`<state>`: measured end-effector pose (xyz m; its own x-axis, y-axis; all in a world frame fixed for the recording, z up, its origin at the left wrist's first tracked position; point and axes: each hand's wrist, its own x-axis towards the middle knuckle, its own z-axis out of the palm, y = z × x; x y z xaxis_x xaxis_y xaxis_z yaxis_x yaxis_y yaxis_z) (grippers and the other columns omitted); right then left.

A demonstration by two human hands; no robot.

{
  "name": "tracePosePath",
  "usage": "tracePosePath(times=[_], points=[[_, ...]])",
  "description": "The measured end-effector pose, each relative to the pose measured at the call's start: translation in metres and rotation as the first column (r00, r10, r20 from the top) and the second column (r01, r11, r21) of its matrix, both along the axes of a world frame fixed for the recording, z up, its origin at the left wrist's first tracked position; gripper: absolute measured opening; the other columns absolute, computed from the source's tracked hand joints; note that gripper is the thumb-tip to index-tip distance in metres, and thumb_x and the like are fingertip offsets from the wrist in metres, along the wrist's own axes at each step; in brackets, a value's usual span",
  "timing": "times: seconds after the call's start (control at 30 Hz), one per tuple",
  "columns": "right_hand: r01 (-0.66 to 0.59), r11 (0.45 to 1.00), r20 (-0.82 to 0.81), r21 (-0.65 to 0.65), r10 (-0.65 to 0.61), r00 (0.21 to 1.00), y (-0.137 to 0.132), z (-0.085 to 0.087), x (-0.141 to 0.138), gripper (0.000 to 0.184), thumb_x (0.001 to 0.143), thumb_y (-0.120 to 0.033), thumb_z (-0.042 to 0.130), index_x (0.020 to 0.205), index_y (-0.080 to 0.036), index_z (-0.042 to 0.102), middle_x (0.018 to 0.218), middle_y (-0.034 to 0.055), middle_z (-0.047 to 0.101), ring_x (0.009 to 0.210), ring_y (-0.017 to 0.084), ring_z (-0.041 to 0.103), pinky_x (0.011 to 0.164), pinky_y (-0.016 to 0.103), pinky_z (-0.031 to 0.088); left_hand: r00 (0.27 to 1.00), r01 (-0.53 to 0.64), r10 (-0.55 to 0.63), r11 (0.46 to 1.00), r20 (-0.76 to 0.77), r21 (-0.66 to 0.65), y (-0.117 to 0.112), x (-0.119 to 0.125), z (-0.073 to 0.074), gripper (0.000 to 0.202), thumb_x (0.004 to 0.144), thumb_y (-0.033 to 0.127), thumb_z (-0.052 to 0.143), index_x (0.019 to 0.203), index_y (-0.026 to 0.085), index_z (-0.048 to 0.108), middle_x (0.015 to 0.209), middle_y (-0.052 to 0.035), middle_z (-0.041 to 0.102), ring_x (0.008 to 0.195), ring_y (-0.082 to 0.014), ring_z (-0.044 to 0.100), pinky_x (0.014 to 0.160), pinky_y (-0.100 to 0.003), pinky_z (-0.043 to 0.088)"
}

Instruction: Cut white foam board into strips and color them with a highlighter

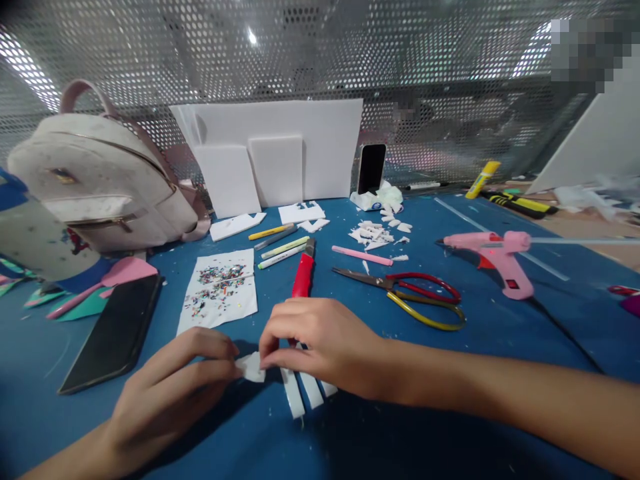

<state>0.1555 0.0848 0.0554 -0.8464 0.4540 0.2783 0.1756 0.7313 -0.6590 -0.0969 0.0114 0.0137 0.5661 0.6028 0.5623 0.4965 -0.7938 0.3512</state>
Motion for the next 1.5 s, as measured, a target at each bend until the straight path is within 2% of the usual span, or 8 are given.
tracePosePath(times=[0.3, 0.53, 0.8, 0.9, 1.03, 1.23, 1.37, 1.5], points=[[0.074, 0.997, 0.093, -0.014, -0.072, 0.993, -0.003, 0.002, -0.001, 0.016, 0.1, -0.031, 0.058, 0.091, -0.018, 0.062, 0.088, -0.0002, 0.063, 0.077, 0.013, 0.056, 0.069, 0.025, 0.041, 1.0, -0.01, 0.01, 1.0, 0.014, 0.005, 0.003, 0.003, 0.001, 0.029, 0.088, -0.003, 0.057, 0.108, 0.016, 0.061, 0.1, -0.0054, 0.059, 0.091, -0.0138, 0.059, 0.079, -0.025, 0.052], [-0.091, 0.996, 0.051, 0.023, 0.089, 0.995, 0.006, 0.008, 0.001, 0.01, 0.096, -0.022, 0.063, 0.1, -0.015, 0.07, 0.096, 0.0048, 0.068, 0.087, 0.015, 0.061, 0.077, 0.026, 0.045, 1.0, -0.027, 0.028, 0.999, 0.01, -0.02, 0.001, 0.001, 0.004, 0.027, 0.09, -0.002, 0.054, 0.108, 0.018, 0.061, 0.1, -0.0048, 0.062, 0.091, -0.0118, 0.064, 0.081, -0.021, 0.053], [-0.088, 0.996, 0.039, 0.007, 0.088, 0.995, 0.004, 0.004, 0.0, 0.01, 0.098, -0.021, 0.06, 0.096, -0.017, 0.069, 0.094, 0.0045, 0.069, 0.086, 0.015, 0.061, 0.077, 0.026, 0.045, 0.998, -0.051, 0.052, 0.997, 0.033, -0.05, -0.001, 0.005, 0.005, 0.026, 0.09, -0.002, 0.055, 0.106, 0.018, 0.061, 0.1, -0.0032, 0.062, 0.092, -0.0084, 0.064, 0.085, -0.015, 0.051], [-0.076, 0.997, 0.029, -0.007, 0.076, 0.997, 0.003, 0.003, 0.0, 0.008, 0.097, -0.019, 0.06, 0.095, -0.017, 0.067, 0.094, 0.0038, 0.067, 0.085, 0.014, 0.06, 0.076, 0.026, 0.044, 0.992, -0.045, 0.065, 0.985, 0.111, -0.167, 0.0, 0.008, 0.005, 0.028, 0.092, 0.001, 0.055, 0.112, 0.02, 0.063, 0.1, -0.0021, 0.062, 0.091, -0.0067, 0.064, 0.084, -0.013, 0.05], [-0.031, 0.999, 0.018, 0.01, 0.031, 0.999, 0.002, 0.002, 0.0, 0.005, 0.095, -0.016, 0.06, 0.092, -0.018, 0.065, 0.091, 0.002, 0.065, 0.079, 0.013, 0.057, 0.071, 0.025, 0.042, 0.964, -0.021, 0.128, 0.91, 0.233, -0.413, 0.005, 0.014, 0.006, 0.025, 0.091, 0.009, 0.06, 0.105, 0.028, 0.069, 0.095, 0.0008, 0.066, 0.089, -0.0075, 0.065, 0.082, -0.015, 0.05], [0.063, 0.996, -0.083, 0.069, -0.057, 0.995, 0.001, 0.0, 0.002, 0.006, 0.093, -0.015, 0.06, 0.088, -0.017, 0.064, 0.085, 0.0016, 0.064, 0.075, 0.013, 0.054, 0.07, 0.025, 0.042, 0.914, 0.007, 0.258, 0.76, 0.313, -0.649, 0.009, 0.018, 0.004, 0.009, 0.091, 0.02, 0.062, 0.091, 0.025, 0.07, 0.087, -0.0002, 0.069, 0.077, -0.0095, 0.066, 0.071, -0.017, 0.054], [0.073, 0.993, -0.15, 0.096, -0.058, 0.987, 0.001, -0.004, 0.0, 0.008, 0.094, -0.019, 0.064, 0.088, -0.015, 0.066, 0.084, 0.0024, 0.067, 0.078, 0.013, 0.058, 0.073, 0.024, 0.044, 0.873, 0.066, 0.328, 0.653, 0.36, -0.754, 0.009, 0.018, -0.001, 0.007, 0.088, 0.027, 0.066, 0.092, 0.022, 0.068, 0.083, -0.0001, 0.069, 0.072, -0.0081, 0.064, 0.068, -0.016, 0.052], [0.06, 0.969, -0.161, 0.238, -0.021, 0.987, 0.0, -0.008, -0.002, 0.009, 0.096, -0.02, 0.064, 0.093, -0.013, 0.07, 0.089, 0.0043, 0.071, 0.083, 0.013, 0.063, 0.075, 0.024, 0.046, 0.847, 0.113, 0.37, 0.576, 0.381, -0.81, 0.009, 0.02, -0.001, 0.008, 0.086, 0.028, 0.07, 0.09, 0.02, 0.068, 0.08, 0.001, 0.066, 0.07, -0.0069, 0.061, 0.067, -0.014, 0.05]])
